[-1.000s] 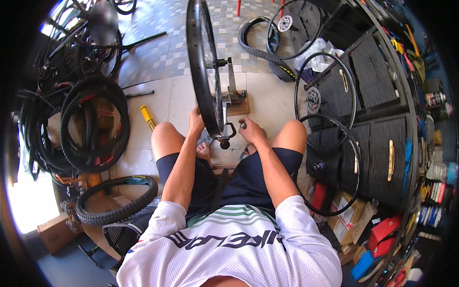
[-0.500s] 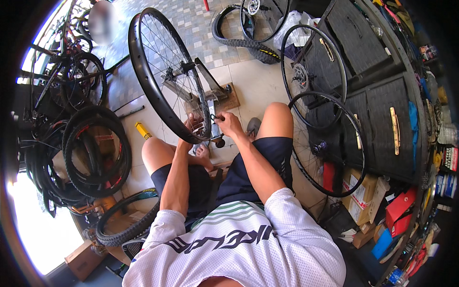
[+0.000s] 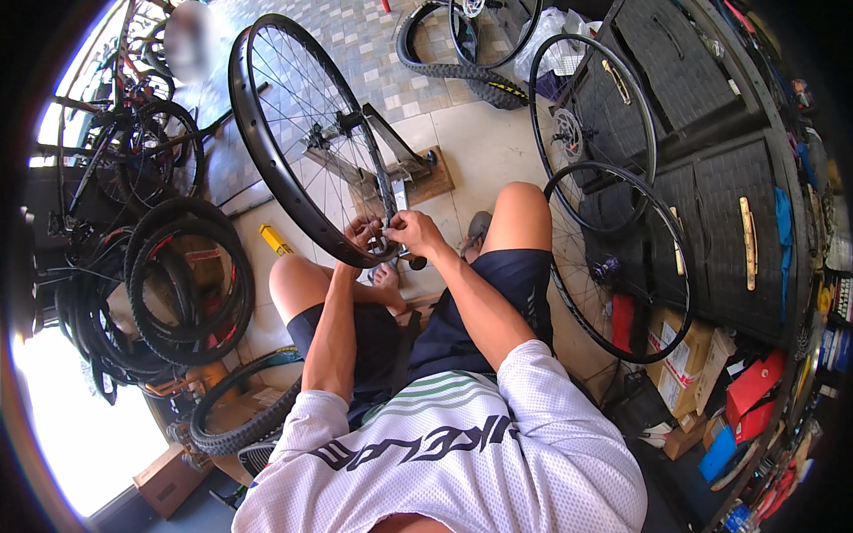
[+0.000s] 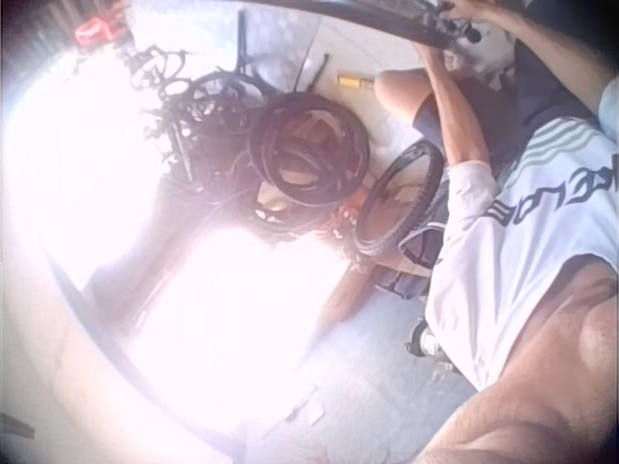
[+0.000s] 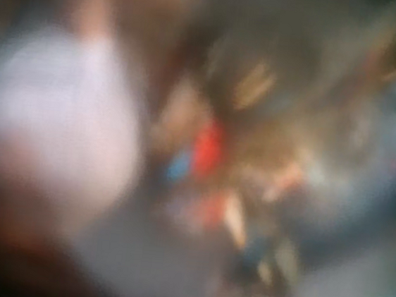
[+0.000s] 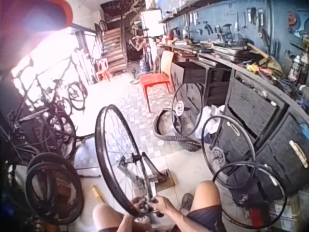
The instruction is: The person sits on the floor and uses a spoke wrench to adjust the spokes on a bicycle wheel mounted on a truing stand. They rotate the wheel and make small adjustments to the spoke nipples.
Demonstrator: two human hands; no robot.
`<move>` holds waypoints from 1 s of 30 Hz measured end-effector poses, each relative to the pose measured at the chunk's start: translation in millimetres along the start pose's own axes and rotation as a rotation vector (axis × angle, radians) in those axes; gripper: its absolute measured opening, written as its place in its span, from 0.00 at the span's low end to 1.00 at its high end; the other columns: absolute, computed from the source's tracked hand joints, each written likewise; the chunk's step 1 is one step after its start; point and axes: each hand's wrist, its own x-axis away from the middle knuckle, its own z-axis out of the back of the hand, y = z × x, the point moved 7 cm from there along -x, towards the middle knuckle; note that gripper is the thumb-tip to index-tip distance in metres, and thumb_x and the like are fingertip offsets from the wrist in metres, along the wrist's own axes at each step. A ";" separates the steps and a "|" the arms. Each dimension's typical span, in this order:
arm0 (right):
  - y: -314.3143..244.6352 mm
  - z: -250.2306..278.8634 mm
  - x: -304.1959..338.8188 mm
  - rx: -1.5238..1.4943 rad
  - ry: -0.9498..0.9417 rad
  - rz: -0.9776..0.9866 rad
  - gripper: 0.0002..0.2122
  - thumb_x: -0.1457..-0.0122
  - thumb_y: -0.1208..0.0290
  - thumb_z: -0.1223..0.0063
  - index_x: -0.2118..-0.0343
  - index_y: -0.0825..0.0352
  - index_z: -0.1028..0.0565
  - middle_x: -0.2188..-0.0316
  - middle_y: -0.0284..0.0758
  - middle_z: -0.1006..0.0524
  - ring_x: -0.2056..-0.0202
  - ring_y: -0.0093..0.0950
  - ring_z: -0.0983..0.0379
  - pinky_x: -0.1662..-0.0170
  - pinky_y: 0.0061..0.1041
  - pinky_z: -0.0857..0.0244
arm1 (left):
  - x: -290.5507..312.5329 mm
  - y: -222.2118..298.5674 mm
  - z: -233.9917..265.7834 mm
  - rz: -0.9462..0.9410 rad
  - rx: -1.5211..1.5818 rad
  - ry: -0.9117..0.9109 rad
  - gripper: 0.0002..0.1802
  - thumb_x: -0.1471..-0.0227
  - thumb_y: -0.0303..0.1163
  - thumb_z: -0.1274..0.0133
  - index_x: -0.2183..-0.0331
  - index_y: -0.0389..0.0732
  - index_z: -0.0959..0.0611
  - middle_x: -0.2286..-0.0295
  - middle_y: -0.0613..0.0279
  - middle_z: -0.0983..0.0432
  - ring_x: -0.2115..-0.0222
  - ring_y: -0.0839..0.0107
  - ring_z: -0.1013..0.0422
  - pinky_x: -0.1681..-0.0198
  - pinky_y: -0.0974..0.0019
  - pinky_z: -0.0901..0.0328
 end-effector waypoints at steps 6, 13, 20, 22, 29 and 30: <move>-7.7 2.0 0.5 0.074 0.042 0.019 0.15 0.50 0.61 0.37 0.68 0.69 0.22 0.76 0.38 0.20 0.73 0.25 0.24 0.68 0.25 0.33 | 1.8 2.1 -3.0 -0.018 0.000 -0.025 0.16 0.48 0.40 0.38 0.61 0.43 0.22 0.69 0.69 0.24 0.69 0.77 0.28 0.67 0.68 0.32; -23.1 -3.2 2.6 0.105 -0.048 0.080 0.14 0.48 0.61 0.40 0.67 0.69 0.22 0.73 0.40 0.19 0.72 0.28 0.22 0.68 0.26 0.32 | 2.9 -4.4 6.6 0.139 -0.125 -0.097 0.19 0.51 0.46 0.36 0.65 0.41 0.19 0.73 0.70 0.23 0.74 0.79 0.29 0.72 0.73 0.35; -26.7 0.0 6.2 0.065 -0.054 0.063 0.14 0.47 0.62 0.42 0.64 0.67 0.23 0.74 0.40 0.19 0.73 0.30 0.22 0.70 0.28 0.33 | 7.2 13.5 -1.9 0.123 -0.205 -0.129 0.18 0.51 0.45 0.36 0.70 0.40 0.19 0.76 0.70 0.25 0.76 0.81 0.31 0.74 0.75 0.39; -26.2 1.6 6.6 0.075 -0.061 0.059 0.14 0.47 0.62 0.42 0.63 0.67 0.23 0.74 0.40 0.19 0.72 0.30 0.22 0.70 0.28 0.33 | 8.5 18.4 -6.4 0.121 -0.237 -0.135 0.18 0.51 0.45 0.36 0.71 0.40 0.21 0.77 0.70 0.26 0.77 0.81 0.33 0.75 0.75 0.41; -22.8 -3.4 4.4 0.033 -0.053 0.084 0.13 0.46 0.65 0.46 0.62 0.68 0.23 0.72 0.42 0.19 0.70 0.32 0.22 0.66 0.29 0.32 | -1.0 11.0 -1.6 -0.035 -0.215 0.049 0.18 0.52 0.41 0.35 0.78 0.41 0.25 0.82 0.69 0.29 0.81 0.81 0.37 0.80 0.72 0.44; -26.7 -6.3 3.5 0.048 -0.048 0.107 0.12 0.45 0.67 0.47 0.61 0.68 0.23 0.72 0.42 0.19 0.70 0.30 0.22 0.66 0.28 0.32 | -2.9 9.2 4.0 -0.087 -0.228 0.085 0.19 0.51 0.41 0.35 0.79 0.40 0.26 0.83 0.69 0.29 0.82 0.81 0.37 0.81 0.71 0.44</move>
